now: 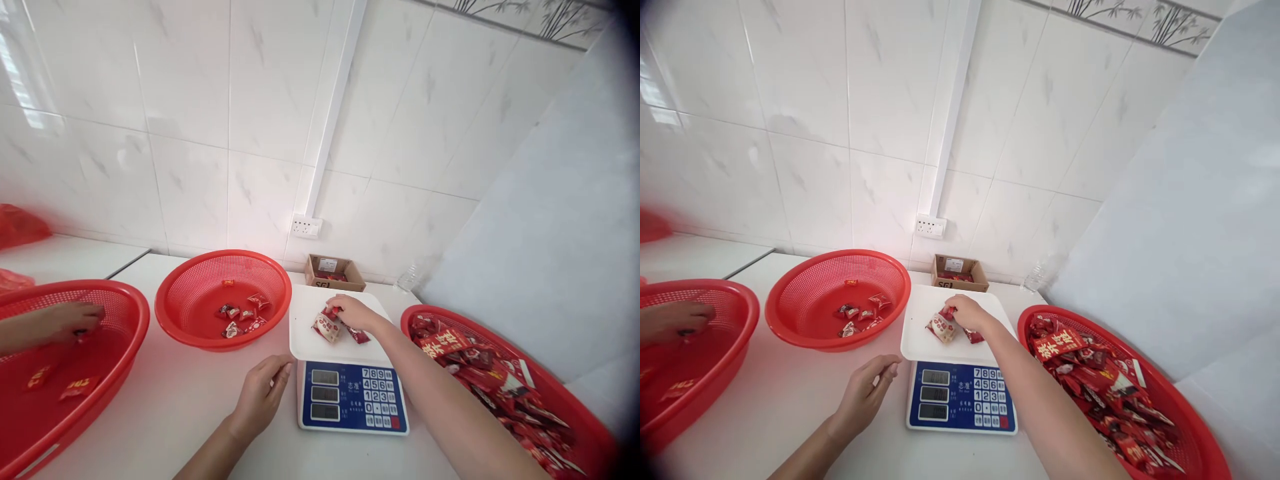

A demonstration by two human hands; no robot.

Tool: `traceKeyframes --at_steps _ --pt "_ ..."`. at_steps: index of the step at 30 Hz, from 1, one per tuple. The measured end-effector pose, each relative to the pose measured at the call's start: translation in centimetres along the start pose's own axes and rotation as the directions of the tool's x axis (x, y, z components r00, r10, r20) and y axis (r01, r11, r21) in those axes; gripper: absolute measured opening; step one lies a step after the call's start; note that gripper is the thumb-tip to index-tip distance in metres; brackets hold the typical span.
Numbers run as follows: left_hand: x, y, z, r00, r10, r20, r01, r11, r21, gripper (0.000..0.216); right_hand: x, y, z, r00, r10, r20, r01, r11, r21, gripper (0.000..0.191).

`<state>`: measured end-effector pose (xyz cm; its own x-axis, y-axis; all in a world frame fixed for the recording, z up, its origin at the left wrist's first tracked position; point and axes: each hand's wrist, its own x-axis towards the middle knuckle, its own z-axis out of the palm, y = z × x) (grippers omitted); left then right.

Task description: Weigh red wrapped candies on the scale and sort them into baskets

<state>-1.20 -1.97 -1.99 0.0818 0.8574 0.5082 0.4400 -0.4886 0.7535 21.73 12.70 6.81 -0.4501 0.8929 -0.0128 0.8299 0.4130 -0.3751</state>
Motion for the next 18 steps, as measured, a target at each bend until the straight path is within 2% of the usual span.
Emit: traceKeyframes --at_steps 5,10,14,18 --pt "-0.1 0.2 0.0 0.999 0.036 0.008 -0.036 0.999 0.006 0.024 -2.1 2.3 -0.6 0.997 0.069 -0.043 -0.064 0.993 0.104 0.046" --pt "0.0 0.4 0.0 0.999 0.041 -0.012 -0.041 0.999 0.002 0.025 -4.4 3.1 -0.7 0.993 0.109 -0.049 -0.1 0.982 0.162 0.045" --pt "0.1 0.4 -0.2 1.0 0.021 -0.018 -0.02 1.0 0.012 0.027 -7.7 3.2 -1.3 0.969 0.12 -0.218 -0.087 0.984 0.153 0.04" --pt "0.1 0.4 -0.3 1.0 0.003 -0.008 -0.003 0.999 0.036 0.027 -12.7 4.3 -1.9 0.884 0.263 -0.387 -0.218 0.963 0.157 0.036"
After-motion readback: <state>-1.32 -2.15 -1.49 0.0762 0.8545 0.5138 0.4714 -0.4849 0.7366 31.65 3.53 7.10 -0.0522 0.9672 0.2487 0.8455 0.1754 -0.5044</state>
